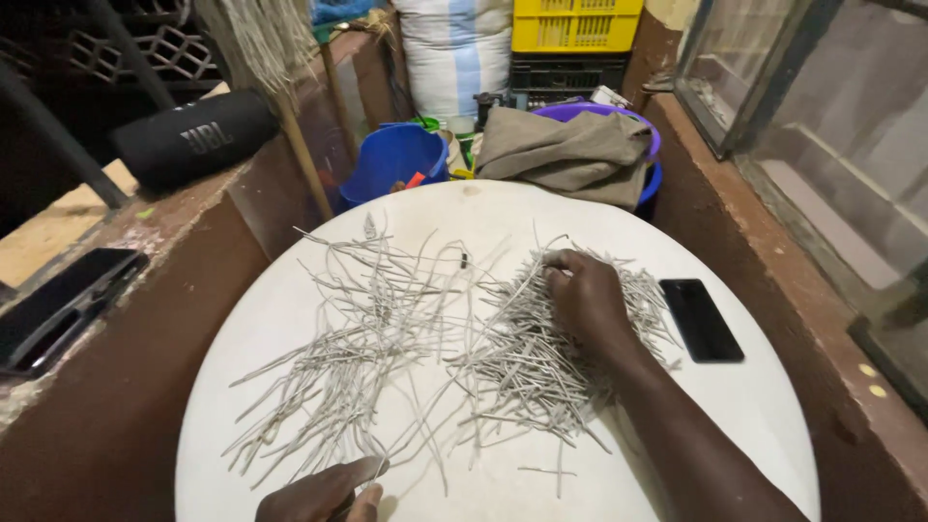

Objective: The person straightens thin metal wires by hand on a white round table. They pick up individual wires from a pile, pull them taut to remove bends, and place the straightened wires into a separate pile.

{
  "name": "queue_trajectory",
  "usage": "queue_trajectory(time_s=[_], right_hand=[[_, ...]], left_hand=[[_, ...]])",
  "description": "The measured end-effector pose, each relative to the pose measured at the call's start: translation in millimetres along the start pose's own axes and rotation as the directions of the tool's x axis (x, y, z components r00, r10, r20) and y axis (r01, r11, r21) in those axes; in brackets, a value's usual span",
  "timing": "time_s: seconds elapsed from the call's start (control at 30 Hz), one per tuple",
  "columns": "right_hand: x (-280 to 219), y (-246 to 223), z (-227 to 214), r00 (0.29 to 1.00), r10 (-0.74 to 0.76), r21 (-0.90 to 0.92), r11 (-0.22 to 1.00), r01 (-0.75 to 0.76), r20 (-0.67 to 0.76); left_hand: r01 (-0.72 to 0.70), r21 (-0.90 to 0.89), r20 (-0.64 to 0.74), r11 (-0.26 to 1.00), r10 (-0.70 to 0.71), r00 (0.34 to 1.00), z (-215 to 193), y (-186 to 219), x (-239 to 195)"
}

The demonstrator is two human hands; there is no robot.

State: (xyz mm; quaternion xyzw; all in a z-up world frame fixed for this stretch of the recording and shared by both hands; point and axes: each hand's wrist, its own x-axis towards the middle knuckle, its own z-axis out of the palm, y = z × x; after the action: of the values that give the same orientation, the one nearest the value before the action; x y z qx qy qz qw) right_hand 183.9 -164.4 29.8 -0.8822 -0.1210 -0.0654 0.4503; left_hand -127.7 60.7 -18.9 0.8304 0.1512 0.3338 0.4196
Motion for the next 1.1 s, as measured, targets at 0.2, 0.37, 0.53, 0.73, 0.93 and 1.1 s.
queue_trajectory(time_s=[0.2, 0.37, 0.53, 0.73, 0.93, 1.1], right_hand=[[42, 27, -1, 0.907, -0.415, -0.151, 0.904, 0.401, -0.075], [44, 11, -22, 0.673, -0.736, -0.36, 0.647, 0.673, -0.065], [35, 12, -3, 0.943, -0.324, 0.75, 0.642, 0.159, 0.077], [32, 24, -12, 0.983, -0.084, 0.773, 0.631, -0.073, 0.162], [38, 32, -55, 0.917, -0.366, 0.28, 0.907, 0.313, 0.159], [18, 17, -51, 0.956, -0.231, 0.152, 0.967, 0.205, 0.178]], left_hand=[[-0.036, 0.094, 0.123, 0.995, 0.024, 0.992, -14, -30, 4], [0.03, 0.148, 0.139, 0.988, -0.051, 0.989, -18, -31, 6], [0.116, 0.072, 0.132, 0.991, -0.125, 0.983, -16, -43, 2], [0.014, 0.104, 0.2, 0.994, -0.035, 0.979, -28, -37, 10], [-0.259, 0.091, 0.235, 0.961, 0.232, 0.944, -44, -47, 20], [-0.367, 0.188, 0.187, 0.911, 0.333, 0.924, -46, -57, 23]])
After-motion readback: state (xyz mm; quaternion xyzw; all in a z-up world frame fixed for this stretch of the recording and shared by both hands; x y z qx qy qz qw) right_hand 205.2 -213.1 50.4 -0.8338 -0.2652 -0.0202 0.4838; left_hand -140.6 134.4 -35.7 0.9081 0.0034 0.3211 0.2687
